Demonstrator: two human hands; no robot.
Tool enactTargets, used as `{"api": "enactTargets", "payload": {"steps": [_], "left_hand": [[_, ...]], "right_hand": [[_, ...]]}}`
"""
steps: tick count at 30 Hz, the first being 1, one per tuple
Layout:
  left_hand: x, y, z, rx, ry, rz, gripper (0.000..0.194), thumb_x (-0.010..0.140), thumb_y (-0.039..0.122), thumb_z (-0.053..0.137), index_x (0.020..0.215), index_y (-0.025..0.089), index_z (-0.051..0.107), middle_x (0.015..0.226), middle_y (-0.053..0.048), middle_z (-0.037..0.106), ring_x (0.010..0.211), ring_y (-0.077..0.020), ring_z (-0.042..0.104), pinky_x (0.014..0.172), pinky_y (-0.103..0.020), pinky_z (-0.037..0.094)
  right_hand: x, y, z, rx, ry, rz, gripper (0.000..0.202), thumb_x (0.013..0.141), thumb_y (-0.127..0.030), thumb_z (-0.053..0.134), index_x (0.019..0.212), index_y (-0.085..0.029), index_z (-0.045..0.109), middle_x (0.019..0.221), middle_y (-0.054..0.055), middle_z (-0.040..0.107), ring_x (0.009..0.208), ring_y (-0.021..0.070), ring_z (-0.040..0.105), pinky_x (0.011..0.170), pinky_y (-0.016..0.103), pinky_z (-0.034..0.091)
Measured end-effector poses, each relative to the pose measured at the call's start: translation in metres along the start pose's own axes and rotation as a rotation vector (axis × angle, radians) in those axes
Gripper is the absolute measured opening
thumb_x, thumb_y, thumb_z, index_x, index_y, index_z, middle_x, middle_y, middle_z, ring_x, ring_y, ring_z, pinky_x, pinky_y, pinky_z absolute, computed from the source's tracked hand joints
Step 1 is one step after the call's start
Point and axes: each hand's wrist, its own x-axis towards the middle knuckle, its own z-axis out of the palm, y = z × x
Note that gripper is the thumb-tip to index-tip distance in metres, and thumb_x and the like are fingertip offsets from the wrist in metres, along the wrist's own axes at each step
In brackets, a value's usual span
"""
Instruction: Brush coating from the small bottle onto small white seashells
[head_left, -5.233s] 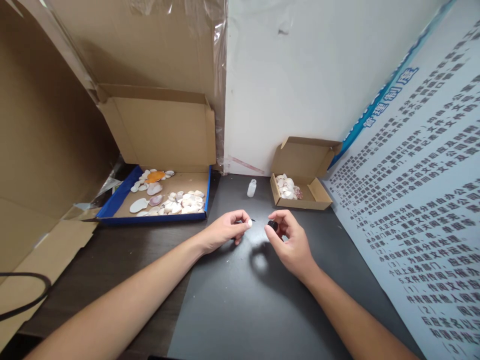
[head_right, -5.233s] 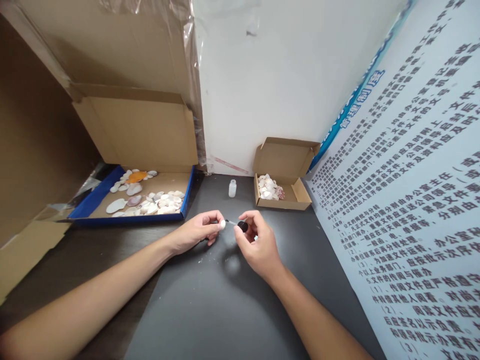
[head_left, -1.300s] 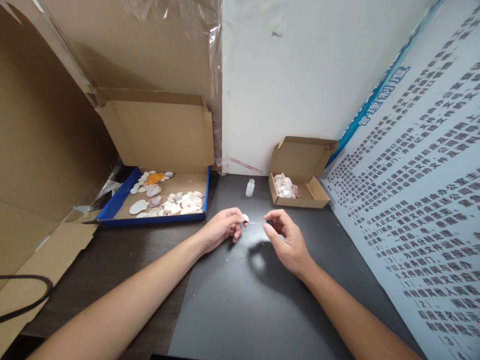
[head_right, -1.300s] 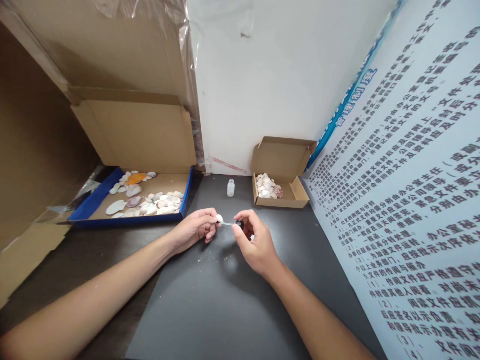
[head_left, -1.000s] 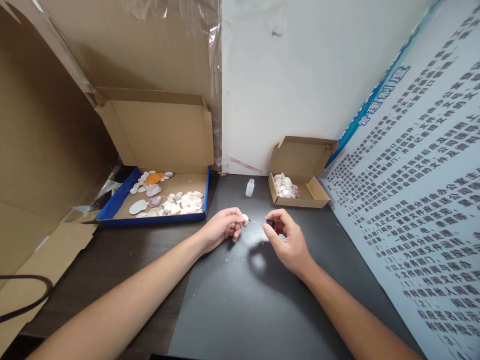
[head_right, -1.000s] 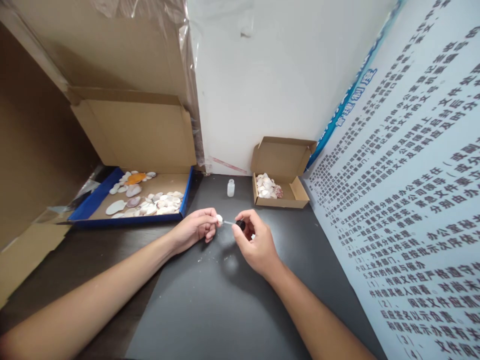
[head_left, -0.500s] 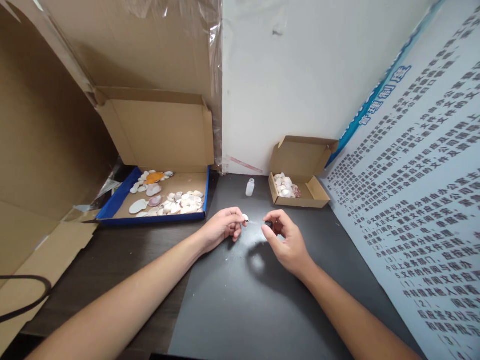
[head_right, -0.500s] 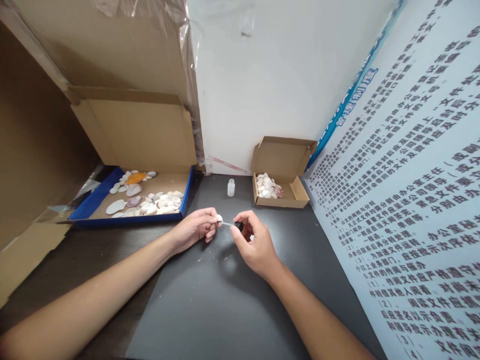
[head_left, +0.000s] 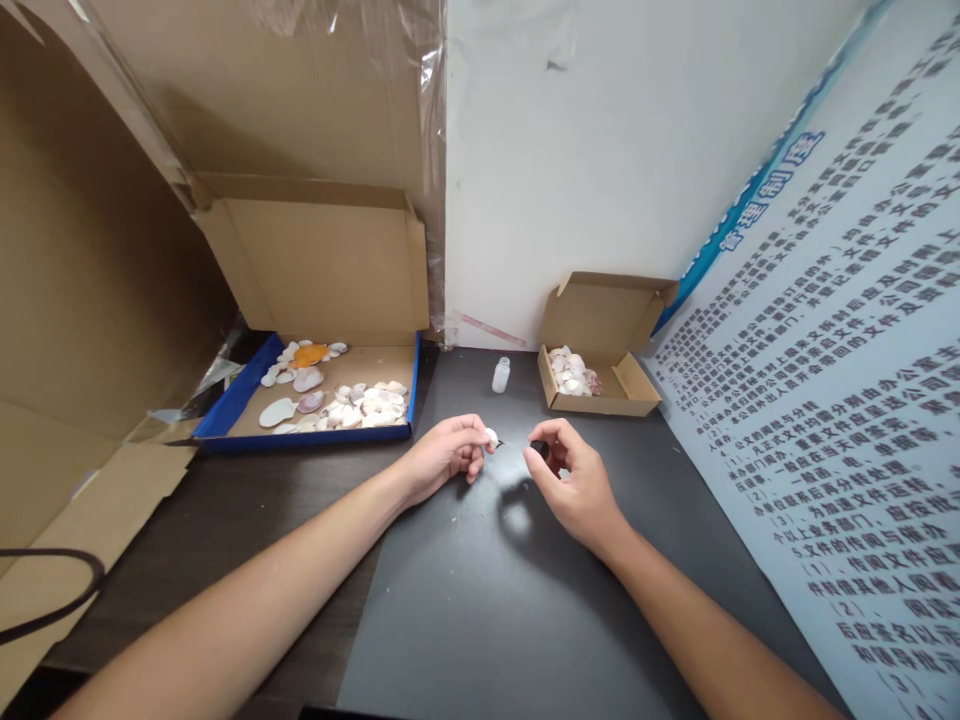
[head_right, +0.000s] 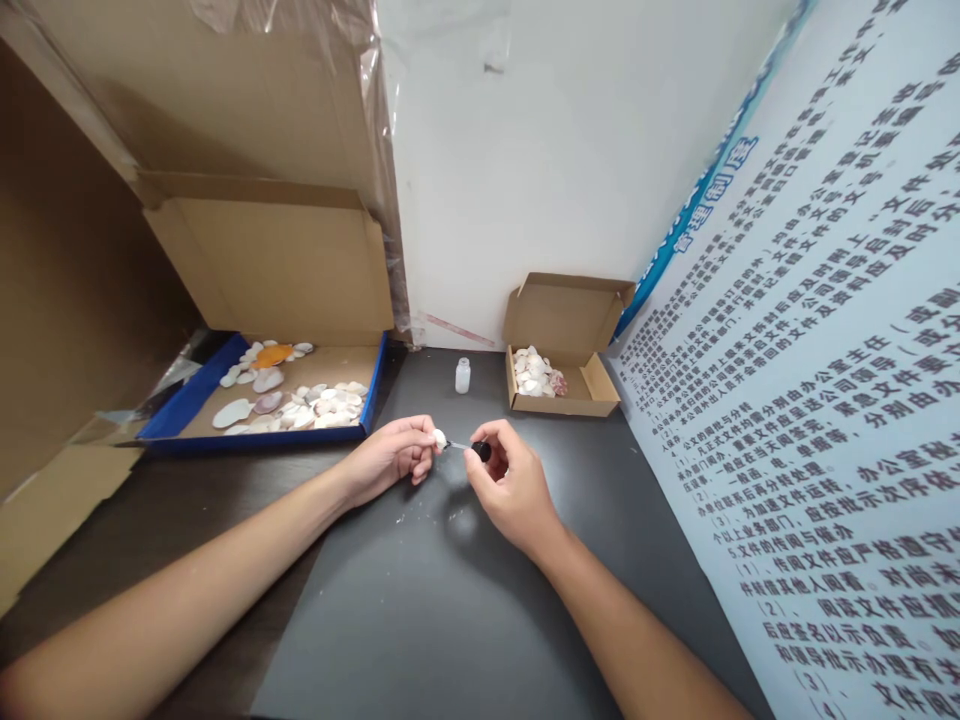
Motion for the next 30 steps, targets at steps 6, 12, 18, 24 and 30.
{"api": "enactTargets", "payload": {"steps": [6,12,18,24,30], "left_hand": [[0.000,0.000,0.000,-0.004,-0.004,0.000,0.018,0.075,0.026,0.068,0.075,0.015,0.055,0.074,0.000,0.061,0.047,-0.0064,0.051,0.044,-0.021,0.041],[-0.001,0.000,0.001,-0.003,0.003,0.003,0.017,0.074,0.026,0.068,0.075,0.016,0.054,0.074,0.000,0.060,0.048,-0.0063,0.051,0.044,-0.020,0.040],[-0.002,0.001,0.001,-0.001,0.003,0.002,0.017,0.074,0.026,0.068,0.077,0.016,0.054,0.073,0.001,0.059,0.048,-0.0067,0.050,0.045,-0.021,0.040],[0.000,-0.004,0.000,-0.058,-0.005,0.051,0.018,0.074,0.025,0.068,0.076,0.016,0.053,0.072,0.002,0.059,0.047,-0.0061,0.049,0.044,-0.021,0.040],[-0.003,-0.006,0.001,-0.092,0.044,0.124,0.022,0.072,0.027,0.070,0.075,0.018,0.051,0.065,0.004,0.055,0.044,-0.0062,0.047,0.043,-0.020,0.039]], "right_hand": [[0.000,0.001,-0.001,0.049,-0.010,-0.011,0.010,0.085,-0.029,0.056,0.091,-0.022,0.053,0.061,-0.006,0.044,0.050,0.0114,0.043,0.050,0.024,0.037],[0.000,0.003,0.001,-0.015,0.005,-0.003,0.009,0.084,-0.027,0.058,0.088,-0.021,0.053,0.065,-0.004,0.047,0.055,0.0120,0.044,0.053,0.025,0.038],[-0.001,0.005,0.000,0.031,-0.010,-0.007,0.010,0.087,-0.030,0.057,0.092,-0.022,0.053,0.063,-0.005,0.046,0.054,0.0124,0.044,0.053,0.025,0.038],[0.003,0.009,0.008,0.113,0.051,0.069,0.013,0.089,-0.033,0.054,0.095,-0.022,0.052,0.068,-0.006,0.042,0.054,0.0115,0.042,0.051,0.024,0.036],[0.016,0.005,0.024,0.101,0.146,0.083,0.013,0.086,-0.033,0.056,0.089,-0.021,0.053,0.065,-0.007,0.040,0.054,0.0112,0.040,0.052,0.024,0.035]]}}
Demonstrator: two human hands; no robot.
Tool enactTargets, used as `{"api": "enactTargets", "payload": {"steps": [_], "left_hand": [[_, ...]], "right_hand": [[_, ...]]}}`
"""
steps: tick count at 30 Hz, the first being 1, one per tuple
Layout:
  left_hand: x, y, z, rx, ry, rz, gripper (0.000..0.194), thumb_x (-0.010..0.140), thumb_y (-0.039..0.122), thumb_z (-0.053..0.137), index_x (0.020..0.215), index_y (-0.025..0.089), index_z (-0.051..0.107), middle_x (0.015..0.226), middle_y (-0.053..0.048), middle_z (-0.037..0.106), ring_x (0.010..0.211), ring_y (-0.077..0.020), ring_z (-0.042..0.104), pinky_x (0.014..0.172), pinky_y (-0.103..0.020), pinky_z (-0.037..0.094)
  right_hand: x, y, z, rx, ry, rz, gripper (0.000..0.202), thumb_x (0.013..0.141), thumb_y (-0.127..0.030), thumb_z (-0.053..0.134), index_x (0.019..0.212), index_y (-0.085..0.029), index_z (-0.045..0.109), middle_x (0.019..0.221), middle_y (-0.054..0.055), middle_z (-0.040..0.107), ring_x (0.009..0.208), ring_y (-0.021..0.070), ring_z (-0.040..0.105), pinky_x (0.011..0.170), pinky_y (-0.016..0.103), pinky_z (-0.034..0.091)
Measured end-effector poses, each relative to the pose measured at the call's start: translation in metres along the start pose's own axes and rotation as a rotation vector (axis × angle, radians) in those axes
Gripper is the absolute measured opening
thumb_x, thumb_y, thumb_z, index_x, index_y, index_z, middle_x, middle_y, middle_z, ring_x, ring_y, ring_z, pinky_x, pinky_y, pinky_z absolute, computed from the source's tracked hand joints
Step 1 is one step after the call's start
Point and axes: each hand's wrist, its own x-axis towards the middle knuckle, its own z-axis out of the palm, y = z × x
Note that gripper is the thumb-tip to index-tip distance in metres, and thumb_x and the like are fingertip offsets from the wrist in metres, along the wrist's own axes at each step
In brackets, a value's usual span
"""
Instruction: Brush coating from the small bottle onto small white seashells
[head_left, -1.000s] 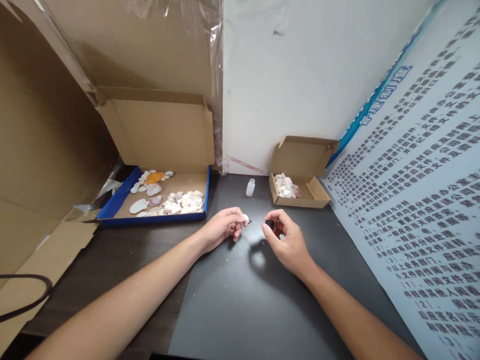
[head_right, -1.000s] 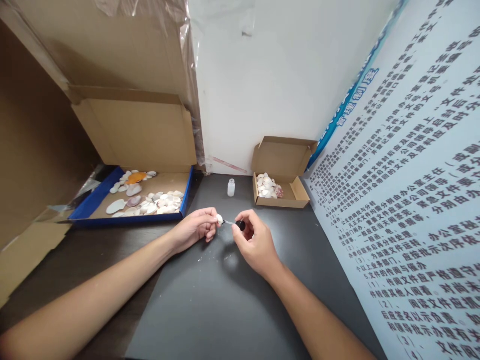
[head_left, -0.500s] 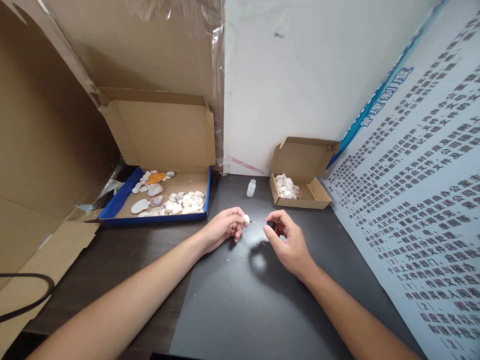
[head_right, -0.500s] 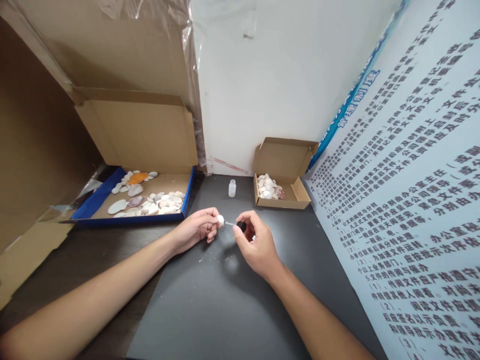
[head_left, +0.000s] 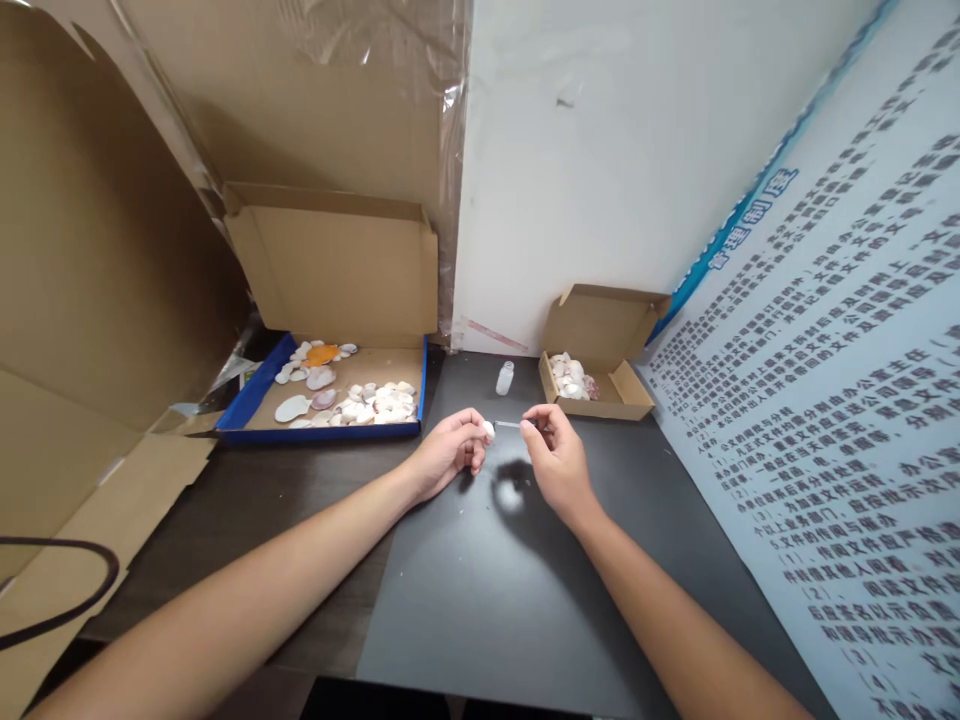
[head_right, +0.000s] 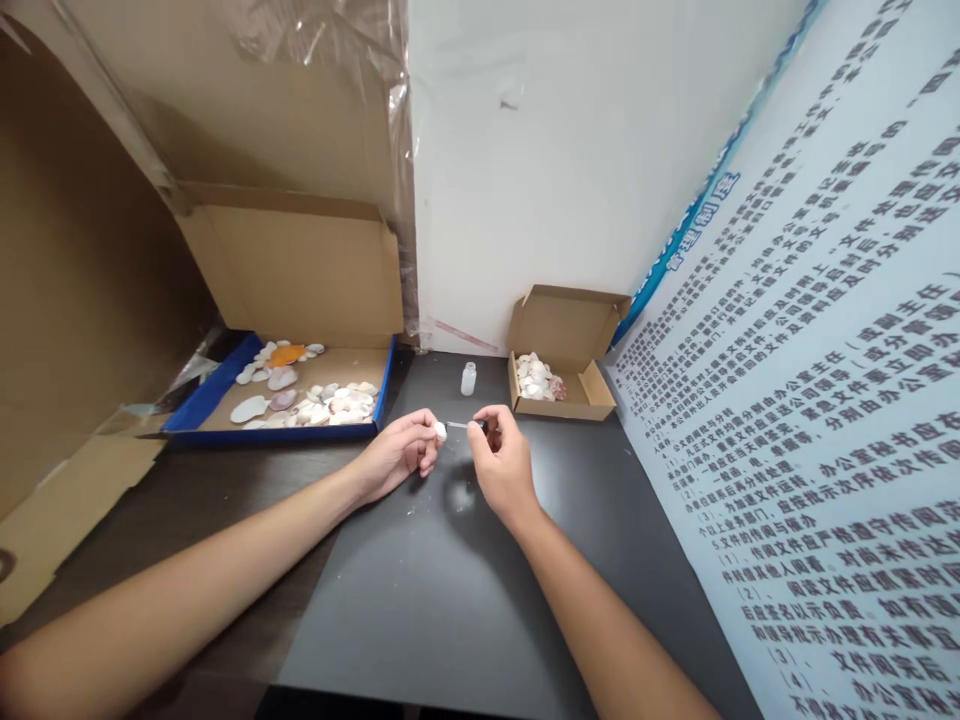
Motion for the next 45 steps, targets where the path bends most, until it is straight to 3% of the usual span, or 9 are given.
{"api": "enactTargets", "payload": {"steps": [4,12,25,45], "left_hand": [[-0.002,-0.002,0.000,0.033,0.013,0.028,0.022,0.072,0.029,0.070,0.074,0.018,0.051,0.063,0.005,0.054,0.043,-0.0063,0.047,0.041,-0.020,0.039],[-0.001,-0.003,-0.002,0.082,-0.019,0.008,0.021,0.074,0.030,0.068,0.076,0.018,0.051,0.069,0.004,0.057,0.042,-0.0046,0.046,0.042,-0.020,0.039],[-0.007,-0.003,-0.001,0.195,-0.061,-0.050,0.023,0.079,0.035,0.068,0.082,0.018,0.053,0.061,0.007,0.050,0.043,-0.0048,0.044,0.045,-0.019,0.034],[-0.010,-0.002,-0.001,0.199,-0.019,-0.035,0.019,0.080,0.031,0.066,0.083,0.019,0.051,0.055,0.008,0.042,0.048,-0.0068,0.036,0.046,-0.019,0.036]], "right_hand": [[0.004,0.004,0.004,0.082,-0.033,0.015,0.017,0.087,-0.037,0.056,0.089,-0.021,0.052,0.065,-0.007,0.040,0.052,0.0107,0.040,0.050,0.024,0.034],[0.000,0.011,-0.014,0.188,-0.078,-0.049,0.015,0.089,-0.035,0.055,0.094,-0.021,0.051,0.066,-0.007,0.042,0.050,0.0094,0.039,0.048,0.023,0.034],[-0.006,-0.001,-0.024,-0.046,-0.149,-0.132,0.009,0.085,-0.027,0.058,0.090,-0.022,0.053,0.063,-0.006,0.047,0.052,0.0110,0.043,0.052,0.025,0.037],[-0.008,0.002,-0.021,0.083,-0.166,-0.100,0.012,0.085,-0.025,0.058,0.094,-0.022,0.050,0.070,-0.004,0.049,0.055,0.0108,0.043,0.052,0.024,0.038]]}}
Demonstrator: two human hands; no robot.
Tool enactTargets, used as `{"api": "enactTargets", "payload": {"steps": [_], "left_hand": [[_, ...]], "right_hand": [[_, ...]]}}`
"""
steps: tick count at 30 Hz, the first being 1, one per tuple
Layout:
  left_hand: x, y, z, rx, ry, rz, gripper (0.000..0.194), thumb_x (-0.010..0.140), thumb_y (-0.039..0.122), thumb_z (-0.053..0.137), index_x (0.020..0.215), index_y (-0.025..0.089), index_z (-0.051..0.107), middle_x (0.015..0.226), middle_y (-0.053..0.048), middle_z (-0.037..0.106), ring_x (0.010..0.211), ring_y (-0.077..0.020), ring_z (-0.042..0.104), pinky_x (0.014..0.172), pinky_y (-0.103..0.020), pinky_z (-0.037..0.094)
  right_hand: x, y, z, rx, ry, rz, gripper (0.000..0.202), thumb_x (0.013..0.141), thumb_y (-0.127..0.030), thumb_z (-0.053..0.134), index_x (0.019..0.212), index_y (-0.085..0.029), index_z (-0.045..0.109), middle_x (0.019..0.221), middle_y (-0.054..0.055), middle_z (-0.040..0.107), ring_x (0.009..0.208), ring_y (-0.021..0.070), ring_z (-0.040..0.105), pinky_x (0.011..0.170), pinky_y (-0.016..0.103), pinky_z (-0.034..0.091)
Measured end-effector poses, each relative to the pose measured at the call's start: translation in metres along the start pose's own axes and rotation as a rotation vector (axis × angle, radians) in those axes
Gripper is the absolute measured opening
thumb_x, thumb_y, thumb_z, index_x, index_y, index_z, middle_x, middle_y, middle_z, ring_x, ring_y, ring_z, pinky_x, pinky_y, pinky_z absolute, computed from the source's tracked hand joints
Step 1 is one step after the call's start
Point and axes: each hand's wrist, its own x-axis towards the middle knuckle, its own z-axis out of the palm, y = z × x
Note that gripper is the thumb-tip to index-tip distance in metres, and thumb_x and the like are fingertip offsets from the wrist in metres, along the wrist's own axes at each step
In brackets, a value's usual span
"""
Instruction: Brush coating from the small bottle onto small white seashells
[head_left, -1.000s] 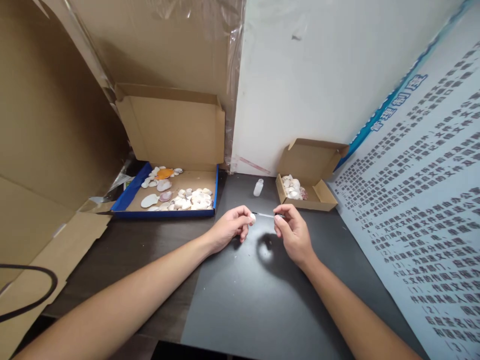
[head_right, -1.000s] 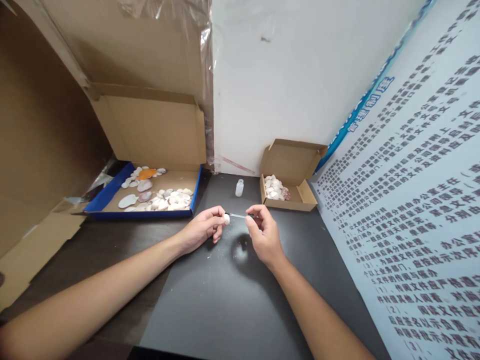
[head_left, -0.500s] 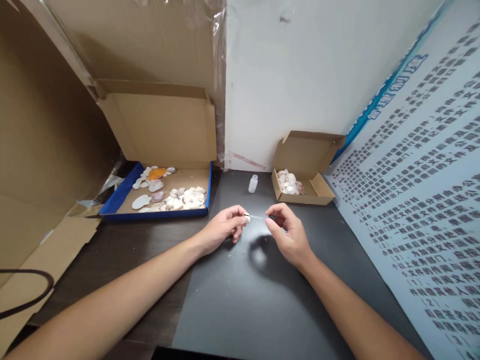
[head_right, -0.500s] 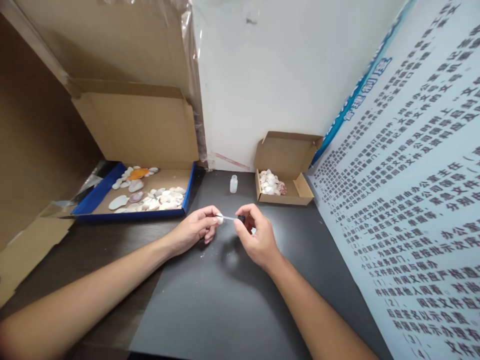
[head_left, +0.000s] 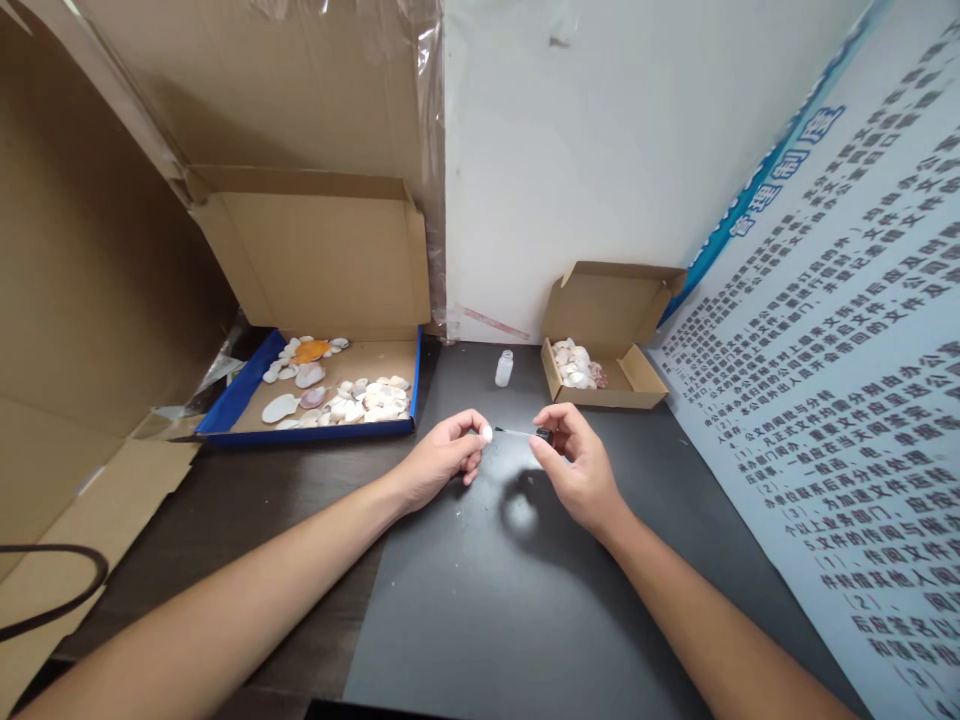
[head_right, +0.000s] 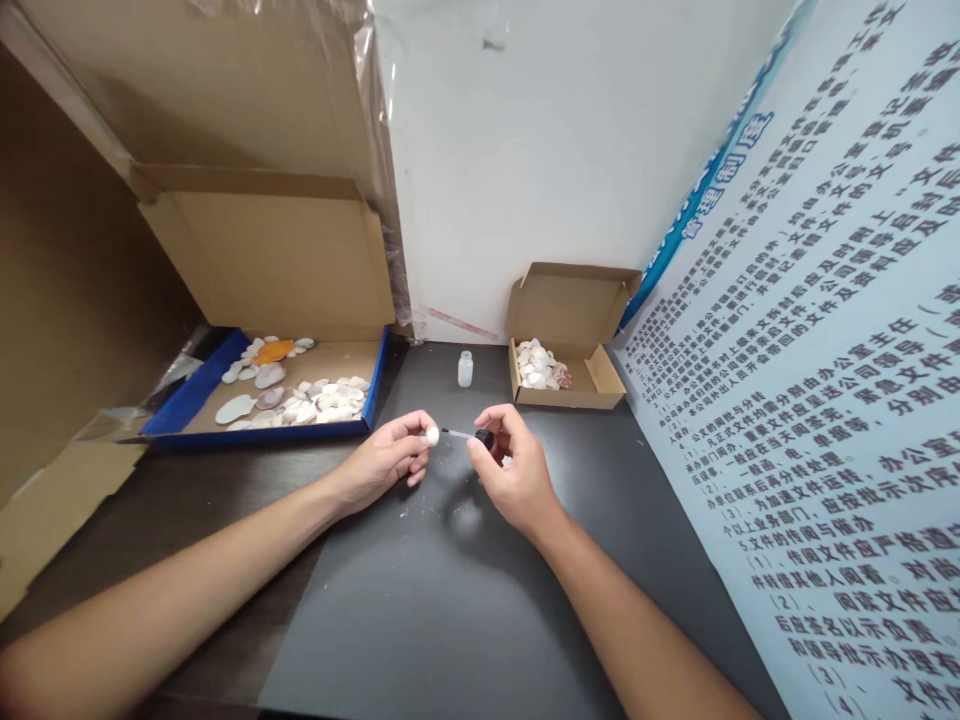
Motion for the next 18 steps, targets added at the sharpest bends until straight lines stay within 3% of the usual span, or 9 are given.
{"api": "enactTargets", "payload": {"steps": [18], "left_hand": [[0.0028,-0.0060,-0.0039,0.093,-0.045,0.033,0.026,0.084,0.038,0.066,0.084,0.021,0.048,0.050,0.010,0.043,0.045,-0.0067,0.037,0.047,-0.019,0.037]], "right_hand": [[-0.0006,-0.0044,0.0018,-0.005,-0.010,-0.022,0.011,0.085,-0.027,0.057,0.093,-0.022,0.051,0.069,-0.005,0.049,0.055,0.0111,0.044,0.051,0.024,0.038]]}}
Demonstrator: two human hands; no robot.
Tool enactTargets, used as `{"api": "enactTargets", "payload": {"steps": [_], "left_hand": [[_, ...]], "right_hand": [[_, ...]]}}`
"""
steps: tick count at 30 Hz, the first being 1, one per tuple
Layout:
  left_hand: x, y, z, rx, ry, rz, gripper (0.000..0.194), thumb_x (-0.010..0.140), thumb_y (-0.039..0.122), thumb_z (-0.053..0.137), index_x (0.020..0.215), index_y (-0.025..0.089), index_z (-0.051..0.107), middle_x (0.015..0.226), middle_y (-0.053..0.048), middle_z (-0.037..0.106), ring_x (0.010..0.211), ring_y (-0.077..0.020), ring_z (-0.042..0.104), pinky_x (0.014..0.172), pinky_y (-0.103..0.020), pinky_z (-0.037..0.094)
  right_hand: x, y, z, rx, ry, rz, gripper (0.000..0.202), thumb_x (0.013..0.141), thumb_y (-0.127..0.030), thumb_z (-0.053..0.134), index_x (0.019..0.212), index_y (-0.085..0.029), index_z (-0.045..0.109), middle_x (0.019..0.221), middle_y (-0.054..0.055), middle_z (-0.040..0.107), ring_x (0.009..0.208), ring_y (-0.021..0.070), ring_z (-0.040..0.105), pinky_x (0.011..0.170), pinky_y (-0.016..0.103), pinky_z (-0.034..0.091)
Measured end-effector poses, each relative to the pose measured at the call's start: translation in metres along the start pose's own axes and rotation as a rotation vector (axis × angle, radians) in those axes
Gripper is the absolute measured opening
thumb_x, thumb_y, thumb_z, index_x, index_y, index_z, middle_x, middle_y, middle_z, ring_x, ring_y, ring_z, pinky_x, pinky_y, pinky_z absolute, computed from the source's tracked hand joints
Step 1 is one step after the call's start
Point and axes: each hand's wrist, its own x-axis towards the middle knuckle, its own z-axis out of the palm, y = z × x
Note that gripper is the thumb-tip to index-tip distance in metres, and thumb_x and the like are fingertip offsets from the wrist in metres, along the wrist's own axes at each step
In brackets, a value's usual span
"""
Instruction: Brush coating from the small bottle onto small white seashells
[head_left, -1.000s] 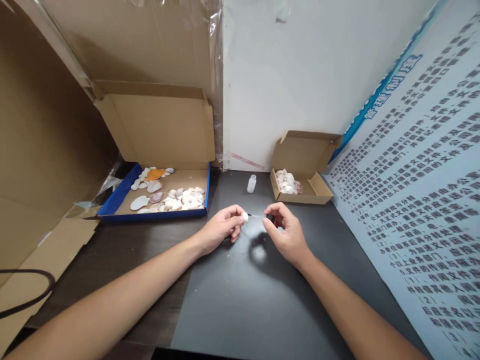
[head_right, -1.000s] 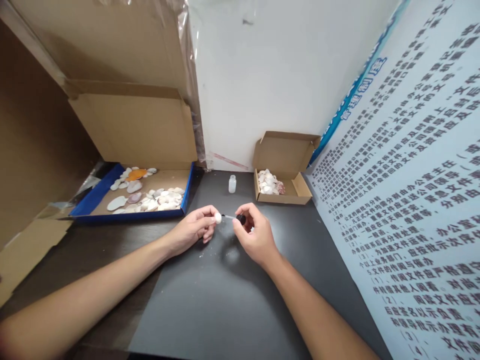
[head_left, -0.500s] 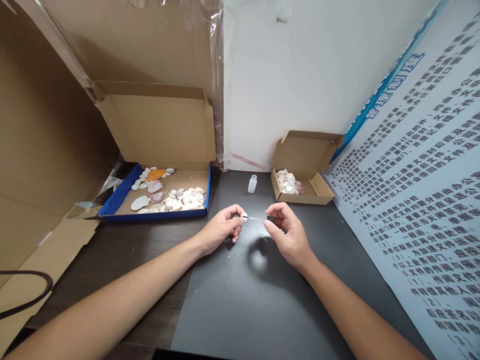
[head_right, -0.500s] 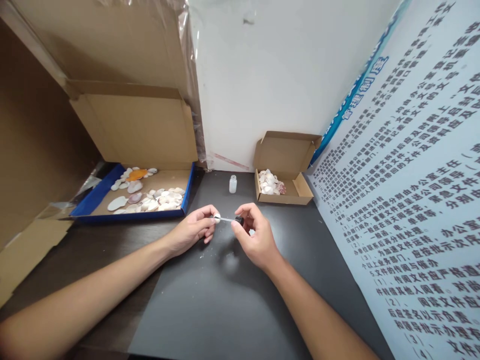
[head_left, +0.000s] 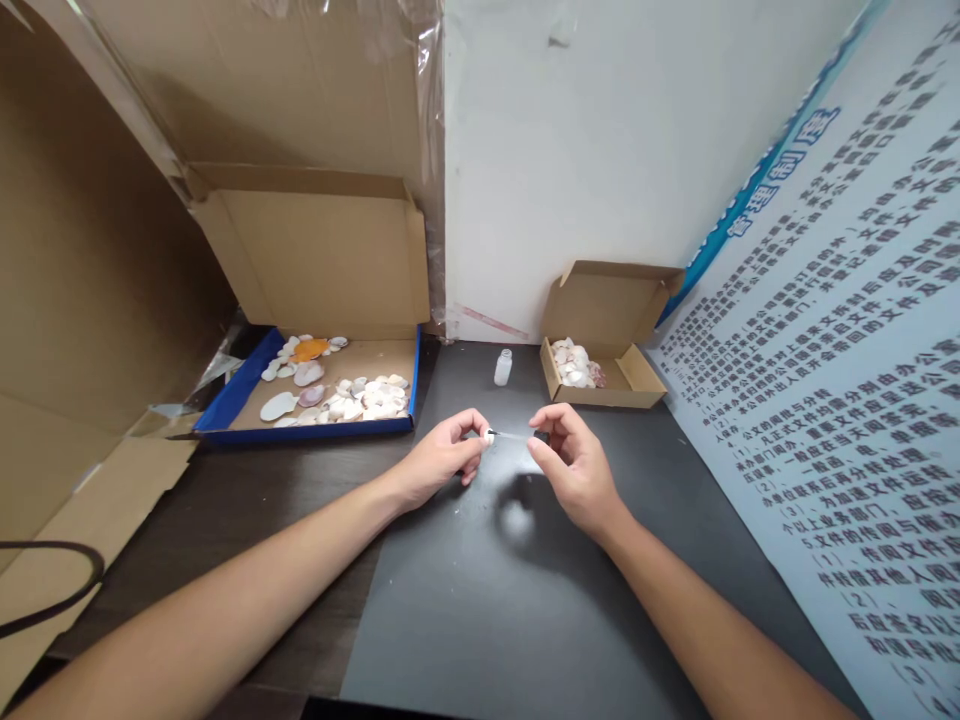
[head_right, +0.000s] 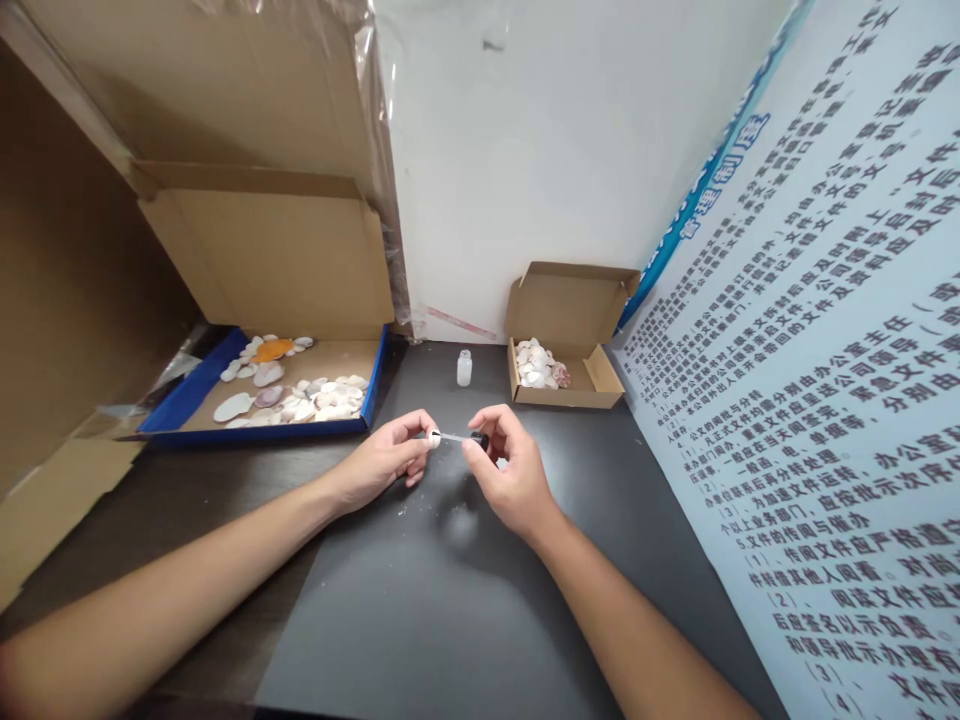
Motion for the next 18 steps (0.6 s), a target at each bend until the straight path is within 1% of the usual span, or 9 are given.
{"api": "enactTargets", "payload": {"steps": [5,8,11,13,16,18], "left_hand": [[0.0004,-0.0006,-0.0004,0.016,0.004,0.011,0.026,0.083,0.039,0.067,0.084,0.021,0.048,0.049,0.010,0.043,0.044,-0.0067,0.038,0.047,-0.019,0.037],[-0.0003,0.0005,0.0002,0.012,0.008,0.007,0.026,0.082,0.038,0.067,0.085,0.020,0.049,0.050,0.010,0.043,0.044,-0.0069,0.040,0.047,-0.019,0.036],[-0.0009,0.0025,0.0012,-0.009,0.016,-0.010,0.024,0.082,0.037,0.067,0.084,0.020,0.049,0.051,0.010,0.043,0.044,-0.0067,0.040,0.047,-0.019,0.038],[-0.0011,0.0039,0.0018,-0.027,0.023,-0.024,0.023,0.082,0.036,0.066,0.083,0.020,0.049,0.052,0.009,0.043,0.043,-0.0064,0.039,0.046,-0.019,0.038],[-0.0011,0.0060,0.0021,-0.058,0.019,-0.037,0.021,0.080,0.034,0.066,0.082,0.020,0.050,0.054,0.008,0.045,0.043,-0.0064,0.039,0.045,-0.019,0.038],[-0.0011,0.0072,0.0022,-0.073,0.013,-0.044,0.018,0.079,0.032,0.065,0.082,0.020,0.051,0.053,0.008,0.045,0.042,-0.0066,0.040,0.044,-0.019,0.036]], "right_hand": [[0.0001,-0.0033,0.0001,-0.067,0.026,0.013,0.011,0.082,-0.025,0.060,0.088,-0.022,0.051,0.066,-0.005,0.049,0.053,0.0103,0.042,0.050,0.023,0.037],[-0.0001,-0.0050,-0.0002,-0.064,0.004,-0.012,0.009,0.083,-0.026,0.059,0.087,-0.022,0.052,0.065,-0.005,0.049,0.053,0.0106,0.043,0.050,0.023,0.037],[0.0005,-0.0063,-0.0007,-0.105,0.014,0.007,0.010,0.081,-0.025,0.061,0.085,-0.021,0.053,0.062,-0.006,0.048,0.051,0.0102,0.041,0.049,0.023,0.036],[0.0013,-0.0068,-0.0013,-0.087,0.039,0.014,0.010,0.081,-0.025,0.061,0.085,-0.022,0.053,0.062,-0.005,0.049,0.051,0.0104,0.042,0.049,0.024,0.036],[0.0022,-0.0066,-0.0023,-0.040,0.017,0.017,0.010,0.081,-0.027,0.060,0.086,-0.022,0.054,0.064,-0.005,0.049,0.052,0.0109,0.042,0.049,0.024,0.036],[0.0024,-0.0056,-0.0024,-0.071,0.008,0.038,0.010,0.080,-0.026,0.062,0.085,-0.021,0.054,0.063,-0.005,0.048,0.052,0.0106,0.041,0.050,0.024,0.035]]}}
